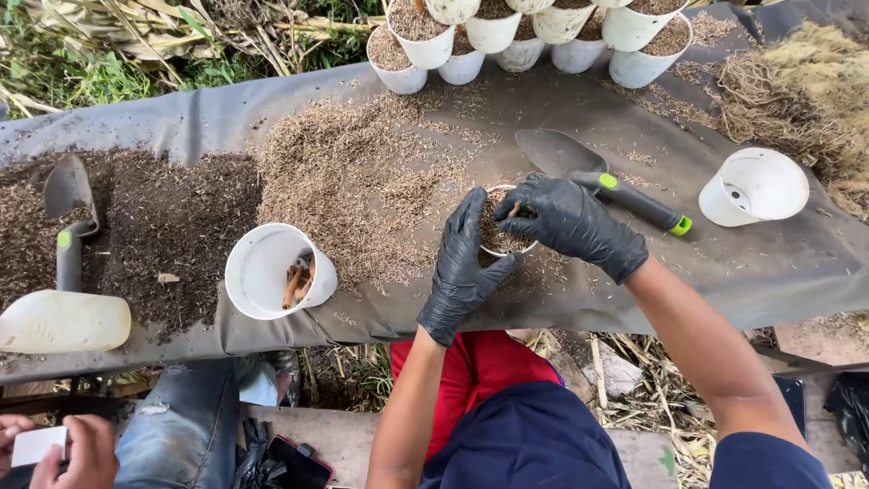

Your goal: Filling small plastic cups with soil substrate using a hand trowel and stacking them on a work table.

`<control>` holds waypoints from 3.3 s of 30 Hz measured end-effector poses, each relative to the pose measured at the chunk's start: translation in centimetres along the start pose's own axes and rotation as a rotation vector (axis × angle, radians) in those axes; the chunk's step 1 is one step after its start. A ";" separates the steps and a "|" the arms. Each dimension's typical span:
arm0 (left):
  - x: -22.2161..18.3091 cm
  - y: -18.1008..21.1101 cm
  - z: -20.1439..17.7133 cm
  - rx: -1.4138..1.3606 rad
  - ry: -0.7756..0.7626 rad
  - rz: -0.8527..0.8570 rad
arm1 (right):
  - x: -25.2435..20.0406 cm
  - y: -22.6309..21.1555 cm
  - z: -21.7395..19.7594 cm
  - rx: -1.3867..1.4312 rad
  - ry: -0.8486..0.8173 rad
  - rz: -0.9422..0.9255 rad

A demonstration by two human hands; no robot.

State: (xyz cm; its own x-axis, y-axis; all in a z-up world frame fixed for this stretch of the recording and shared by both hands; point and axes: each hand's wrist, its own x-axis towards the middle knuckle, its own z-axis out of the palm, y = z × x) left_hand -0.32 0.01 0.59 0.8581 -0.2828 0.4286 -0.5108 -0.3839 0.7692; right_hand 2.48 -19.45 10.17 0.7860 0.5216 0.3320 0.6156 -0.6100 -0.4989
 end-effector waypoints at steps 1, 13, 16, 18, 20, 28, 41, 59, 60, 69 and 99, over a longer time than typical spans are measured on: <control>0.0 -0.2 0.1 0.002 0.004 -0.006 | 0.3 -0.5 -0.5 0.016 0.008 -0.027; -0.2 0.1 0.3 -0.034 0.039 -0.020 | -0.2 1.7 1.2 -0.149 -0.041 -0.120; -0.1 0.0 0.4 -0.037 0.053 -0.018 | -0.2 2.1 1.2 -0.126 -0.049 -0.126; -0.1 0.1 0.4 -0.032 0.055 -0.016 | -0.1 1.8 0.5 -0.084 -0.044 -0.124; -0.2 0.2 0.3 -0.046 0.063 -0.024 | 0.1 1.0 -0.6 -0.049 -0.017 -0.092; 0.1 0.0 0.5 -0.070 0.083 -0.025 | 0.0 2.8 1.7 -0.157 -0.011 -0.146; 0.2 0.5 -0.1 -0.123 0.076 -0.038 | -0.1 3.7 1.3 -0.200 0.003 -0.197; -2.4 -0.5 -0.8 0.389 0.194 0.349 | -6.1 0.0 0.4 -0.364 0.152 -0.158; -2.3 -0.5 -0.8 0.389 0.192 0.351 | -6.3 0.6 0.9 -0.364 0.154 -0.157; -0.6 -0.6 -1.4 0.667 0.211 0.415 | -5.3 2.3 1.8 -0.353 0.225 -0.234; -2.5 -0.3 -0.6 0.536 0.000 0.369 | -8.0 2.9 4.8 -0.414 0.225 -0.115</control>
State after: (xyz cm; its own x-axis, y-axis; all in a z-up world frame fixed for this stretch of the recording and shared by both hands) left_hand -2.28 1.31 -0.39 0.6214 -0.4802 0.6191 -0.7275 -0.6471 0.2282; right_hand -2.33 -22.50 2.20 0.6763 0.4853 0.5541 0.6345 -0.7660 -0.1035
